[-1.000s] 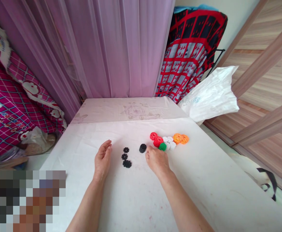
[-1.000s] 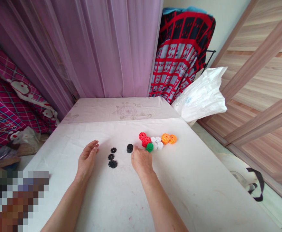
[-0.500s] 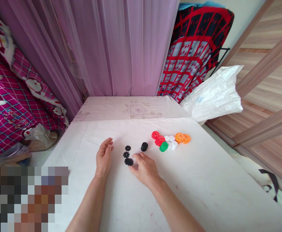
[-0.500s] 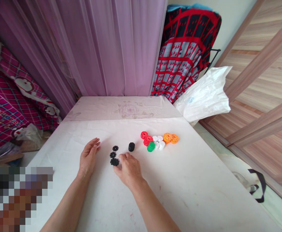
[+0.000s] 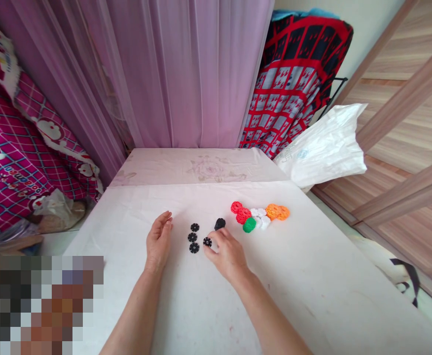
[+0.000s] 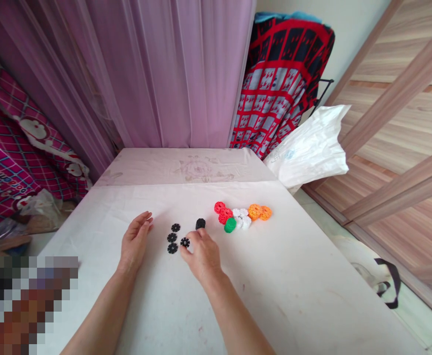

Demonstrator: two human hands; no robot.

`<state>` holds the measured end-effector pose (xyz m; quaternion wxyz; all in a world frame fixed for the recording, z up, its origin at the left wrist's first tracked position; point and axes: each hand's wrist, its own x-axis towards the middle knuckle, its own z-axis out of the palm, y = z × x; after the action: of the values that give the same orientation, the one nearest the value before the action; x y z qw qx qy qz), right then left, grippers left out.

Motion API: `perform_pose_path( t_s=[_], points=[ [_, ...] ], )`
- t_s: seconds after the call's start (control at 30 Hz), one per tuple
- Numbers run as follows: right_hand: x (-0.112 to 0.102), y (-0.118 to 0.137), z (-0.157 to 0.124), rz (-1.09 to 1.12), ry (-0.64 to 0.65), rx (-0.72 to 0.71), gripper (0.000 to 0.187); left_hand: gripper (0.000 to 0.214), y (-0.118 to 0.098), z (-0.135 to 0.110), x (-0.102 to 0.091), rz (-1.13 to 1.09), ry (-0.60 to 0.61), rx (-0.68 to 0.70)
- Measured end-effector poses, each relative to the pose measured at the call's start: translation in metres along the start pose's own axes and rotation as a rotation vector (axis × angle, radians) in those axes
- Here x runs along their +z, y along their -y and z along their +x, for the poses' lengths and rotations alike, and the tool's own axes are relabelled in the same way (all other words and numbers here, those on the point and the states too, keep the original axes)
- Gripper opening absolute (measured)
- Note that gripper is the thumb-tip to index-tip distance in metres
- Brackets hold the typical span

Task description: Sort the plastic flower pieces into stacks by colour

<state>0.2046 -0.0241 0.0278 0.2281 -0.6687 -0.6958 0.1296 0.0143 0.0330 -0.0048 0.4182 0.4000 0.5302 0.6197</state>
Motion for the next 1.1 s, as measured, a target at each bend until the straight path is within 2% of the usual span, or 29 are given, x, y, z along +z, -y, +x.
perform_pose_path(
  t_s=[0.1, 0.17, 0.33, 0.57, 0.73, 0.9, 1.1],
  points=[
    [-0.018, -0.017, 0.014, -0.015, -0.118, 0.036, 0.019, 0.041, 0.001, 0.0, 0.0, 0.011, 0.001, 0.002],
    [-0.028, -0.024, 0.025, -0.052, -0.146, 0.054, 0.018, 0.041, 0.001, 0.0, 0.0, 0.02, -0.001, 0.01],
    [-0.038, -0.024, 0.042, -0.168, -0.083, 0.078, 0.015, 0.04, 0.001, 0.0, 0.001, 0.032, -0.004, 0.026],
    [-0.038, -0.018, 0.044, -0.198, -0.011, 0.102, 0.017, 0.041, 0.002, 0.001, 0.0, 0.037, 0.002, 0.014],
    [-0.039, -0.021, 0.041, -0.172, -0.039, 0.093, 0.025, 0.042, 0.002, 0.0, -0.001, 0.031, 0.002, 0.015],
    [-0.031, -0.018, 0.018, -0.089, -0.138, 0.033, 0.011, 0.042, 0.002, 0.0, -0.001, 0.028, 0.011, 0.02],
    [0.003, 0.015, -0.013, -0.034, 0.063, -0.079, 0.01, 0.042, 0.003, 0.001, 0.0, 0.027, -0.001, 0.018]
  ],
)
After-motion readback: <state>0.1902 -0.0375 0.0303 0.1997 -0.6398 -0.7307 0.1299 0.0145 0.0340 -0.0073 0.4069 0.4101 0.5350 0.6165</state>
